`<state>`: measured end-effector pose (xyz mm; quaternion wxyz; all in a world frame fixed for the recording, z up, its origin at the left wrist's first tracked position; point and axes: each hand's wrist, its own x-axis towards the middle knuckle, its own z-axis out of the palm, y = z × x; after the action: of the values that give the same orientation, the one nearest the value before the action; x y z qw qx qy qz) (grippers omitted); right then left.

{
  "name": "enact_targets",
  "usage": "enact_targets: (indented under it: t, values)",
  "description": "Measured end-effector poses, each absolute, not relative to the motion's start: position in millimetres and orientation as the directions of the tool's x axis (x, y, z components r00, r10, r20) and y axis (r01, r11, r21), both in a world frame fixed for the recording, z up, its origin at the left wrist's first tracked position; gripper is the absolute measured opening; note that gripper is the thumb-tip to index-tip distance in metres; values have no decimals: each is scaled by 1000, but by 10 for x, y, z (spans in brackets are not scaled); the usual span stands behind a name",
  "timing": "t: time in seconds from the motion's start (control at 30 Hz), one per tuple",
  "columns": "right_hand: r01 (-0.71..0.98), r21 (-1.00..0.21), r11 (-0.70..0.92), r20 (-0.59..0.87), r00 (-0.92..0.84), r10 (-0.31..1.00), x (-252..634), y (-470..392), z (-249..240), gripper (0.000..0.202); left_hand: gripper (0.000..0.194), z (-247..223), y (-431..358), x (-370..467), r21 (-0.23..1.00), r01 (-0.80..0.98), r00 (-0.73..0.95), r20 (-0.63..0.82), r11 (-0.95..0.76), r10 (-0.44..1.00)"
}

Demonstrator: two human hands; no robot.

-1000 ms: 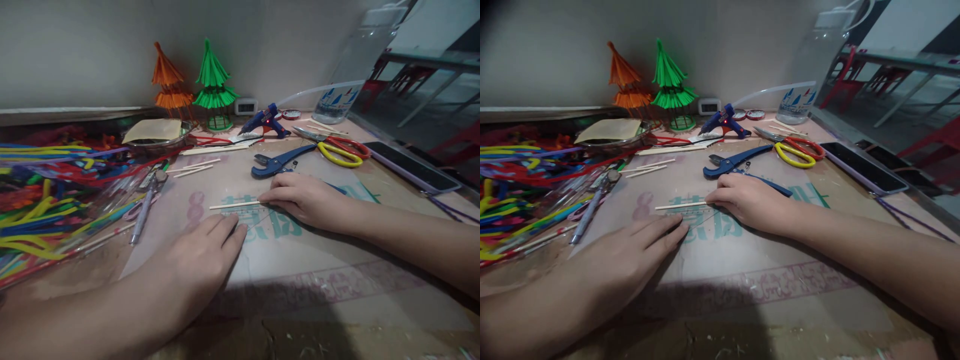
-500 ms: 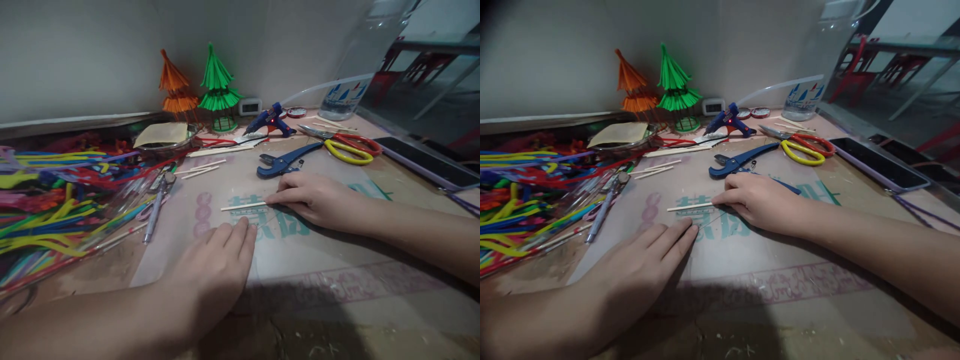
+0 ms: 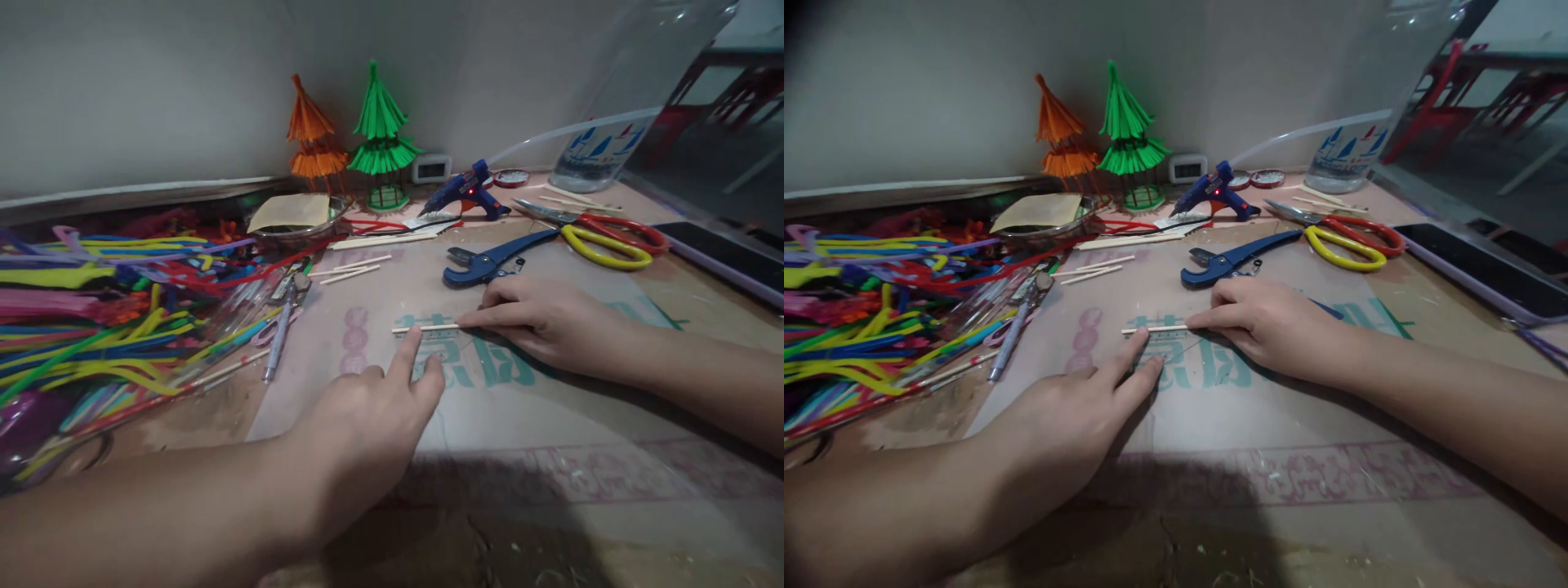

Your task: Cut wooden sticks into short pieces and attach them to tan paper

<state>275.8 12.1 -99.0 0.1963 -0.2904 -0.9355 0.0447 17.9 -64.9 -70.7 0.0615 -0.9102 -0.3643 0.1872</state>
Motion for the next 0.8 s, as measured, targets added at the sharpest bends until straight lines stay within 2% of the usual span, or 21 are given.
enact_targets:
  t: [0.4,0.57,0.8]
  values:
    - [511,-202,835,341,-763,549,2760,106,-925,31,47,-777,-679,141,-258,636,713,-163,-727,682]
    - [504,-202,840,325,-774,543,2759,115,-899,31,51,-793,-671,150,-236,651,701,-179,-722,691]
    - [524,-266,809,274,-764,584,2761,122,-874,31,51,-744,-663,178,-223,660,688,-202,-717,697]
